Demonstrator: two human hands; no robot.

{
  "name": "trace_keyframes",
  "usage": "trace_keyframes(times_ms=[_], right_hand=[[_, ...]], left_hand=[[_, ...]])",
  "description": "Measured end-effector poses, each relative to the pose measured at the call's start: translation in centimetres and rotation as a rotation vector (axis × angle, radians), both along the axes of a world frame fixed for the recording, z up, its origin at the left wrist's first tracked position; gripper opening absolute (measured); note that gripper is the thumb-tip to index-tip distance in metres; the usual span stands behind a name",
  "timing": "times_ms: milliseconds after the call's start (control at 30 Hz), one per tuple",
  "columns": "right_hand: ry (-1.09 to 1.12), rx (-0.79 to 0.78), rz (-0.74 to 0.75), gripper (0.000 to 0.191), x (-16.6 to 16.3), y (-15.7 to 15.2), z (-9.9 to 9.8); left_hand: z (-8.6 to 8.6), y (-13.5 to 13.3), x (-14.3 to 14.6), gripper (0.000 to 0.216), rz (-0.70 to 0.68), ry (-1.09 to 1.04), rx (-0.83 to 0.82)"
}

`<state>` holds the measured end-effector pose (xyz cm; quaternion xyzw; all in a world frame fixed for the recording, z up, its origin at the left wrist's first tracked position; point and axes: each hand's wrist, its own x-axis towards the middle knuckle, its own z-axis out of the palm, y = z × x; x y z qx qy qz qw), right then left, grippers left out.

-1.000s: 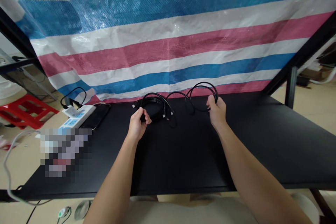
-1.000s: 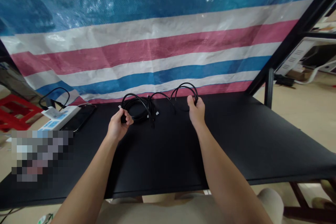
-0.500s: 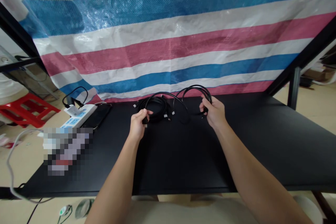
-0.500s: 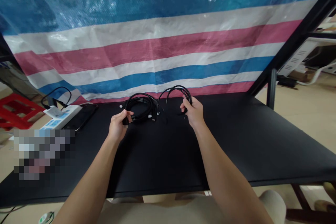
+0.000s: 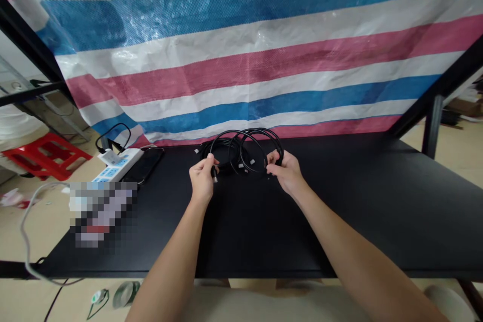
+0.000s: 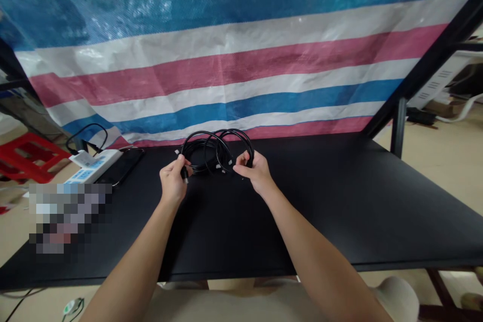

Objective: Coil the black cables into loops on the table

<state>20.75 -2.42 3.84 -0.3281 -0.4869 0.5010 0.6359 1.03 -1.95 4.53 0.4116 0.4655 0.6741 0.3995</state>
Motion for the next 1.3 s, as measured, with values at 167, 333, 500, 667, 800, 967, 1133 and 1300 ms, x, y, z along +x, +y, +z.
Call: trace_keyframes(times_ms=[167,333,500,667,800,967,1133,1300], right_hand=[[0.069,-0.017,0.011,0.054,-0.2,-0.2,0.2],[-0.063,0.006,-0.011,0.044,-0.7,-0.4,0.1],[-0.046,-0.07,-0.082,0.047,-0.4,-0.2,0.6],[0.17,-0.169,0.17,0.06,0.4,-0.4,1.6],[0.147,-0.264,0.295,0.062,-0.6,-0.5,1.1],[-0.156,-0.251,-0.08,0.052,-2.5,-0.2,-0.5],[-0.834,-0.108,-0.357,0.026,-3.2,-0.7,-0.6],[-1.395,-0.206,-0.303,0.027,-4.0,-0.1,1.1]], left_hand=[[0.1,0.0,0.0,0.04,0.052,0.032,-0.008],[0.3,-0.6,0.6,0.041,0.022,0.151,-0.097],[0.3,-0.4,0.6,0.025,0.002,0.105,-0.077],[-0.3,-0.5,0.4,0.045,-0.296,0.105,-0.153],[-0.5,-1.2,0.8,0.052,-0.587,0.105,-0.238],[-0.2,-0.8,1.1,0.046,-0.451,0.162,-0.104],[-0.4,0.1,0.3,0.055,-0.278,0.107,-0.076],[-0.4,0.8,-1.0,0.043,-0.078,-0.003,-0.152]])
